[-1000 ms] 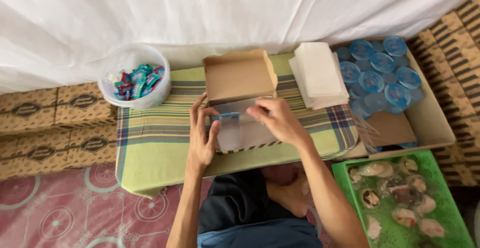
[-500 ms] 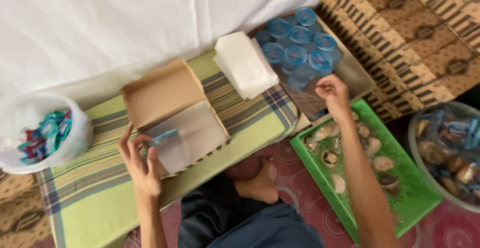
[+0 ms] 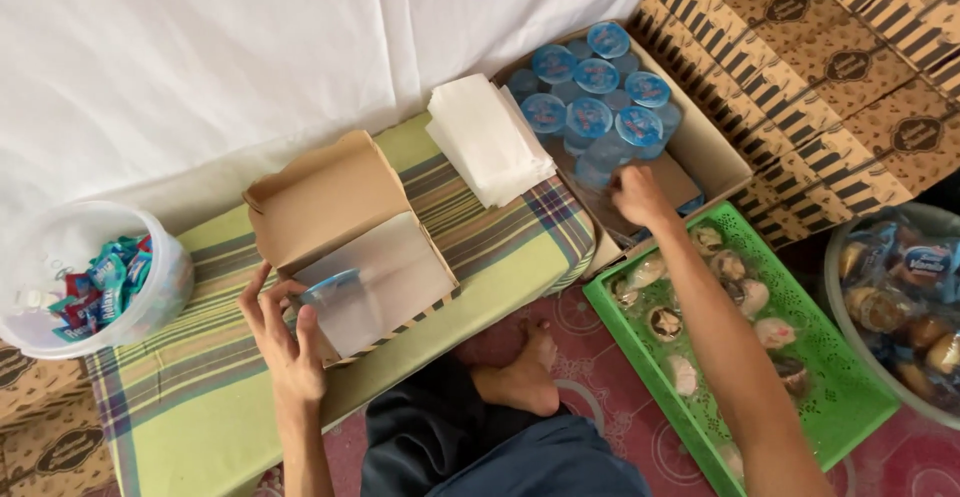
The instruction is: Assembling cardboard food boxes, lining them with paper, and filling them with a cup of water and a snack.
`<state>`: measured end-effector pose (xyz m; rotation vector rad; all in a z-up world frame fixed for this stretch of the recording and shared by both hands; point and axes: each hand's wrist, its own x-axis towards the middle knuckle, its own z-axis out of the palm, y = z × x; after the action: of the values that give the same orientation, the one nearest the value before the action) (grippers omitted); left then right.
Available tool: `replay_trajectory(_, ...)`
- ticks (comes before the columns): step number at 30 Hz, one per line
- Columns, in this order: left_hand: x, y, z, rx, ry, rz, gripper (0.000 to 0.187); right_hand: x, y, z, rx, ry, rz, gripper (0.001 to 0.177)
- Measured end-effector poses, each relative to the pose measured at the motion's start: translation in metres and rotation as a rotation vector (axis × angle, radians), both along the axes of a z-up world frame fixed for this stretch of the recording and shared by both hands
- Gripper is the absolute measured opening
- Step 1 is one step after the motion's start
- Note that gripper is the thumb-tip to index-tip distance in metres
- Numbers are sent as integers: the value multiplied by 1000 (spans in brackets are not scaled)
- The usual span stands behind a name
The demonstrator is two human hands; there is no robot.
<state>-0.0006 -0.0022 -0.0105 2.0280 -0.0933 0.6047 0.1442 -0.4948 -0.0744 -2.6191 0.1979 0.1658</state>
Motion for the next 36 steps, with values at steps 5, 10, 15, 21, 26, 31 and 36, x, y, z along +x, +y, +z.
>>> replay_trajectory(5,-1,-1,1,-15,6,-3,34,5,-18,-19,170,-279,-27,26)
replay_trajectory(10,-1,-1,3,-5,9,-1,36,3,-18,-14,248,-253,-105,16)
replay_trajectory(15,0,-1,3,-10,11,6,38,7,-26,-23,406,-377,-39,5)
replay_trajectory(21,4,13,-15,56,-40,-27,33,16,-35,-54,604,-564,-186,10)
replay_trajectory(26,1,8,0,-16,-62,-48,33,-9,53,23,801,-553,66,12)
replay_trajectory(31,1,10,1,-16,-40,-31,34,-26,158,96,724,-559,404,11)
replay_trajectory(36,-4,6,16,-47,-7,-26,31,-37,254,125,610,-588,755,18)
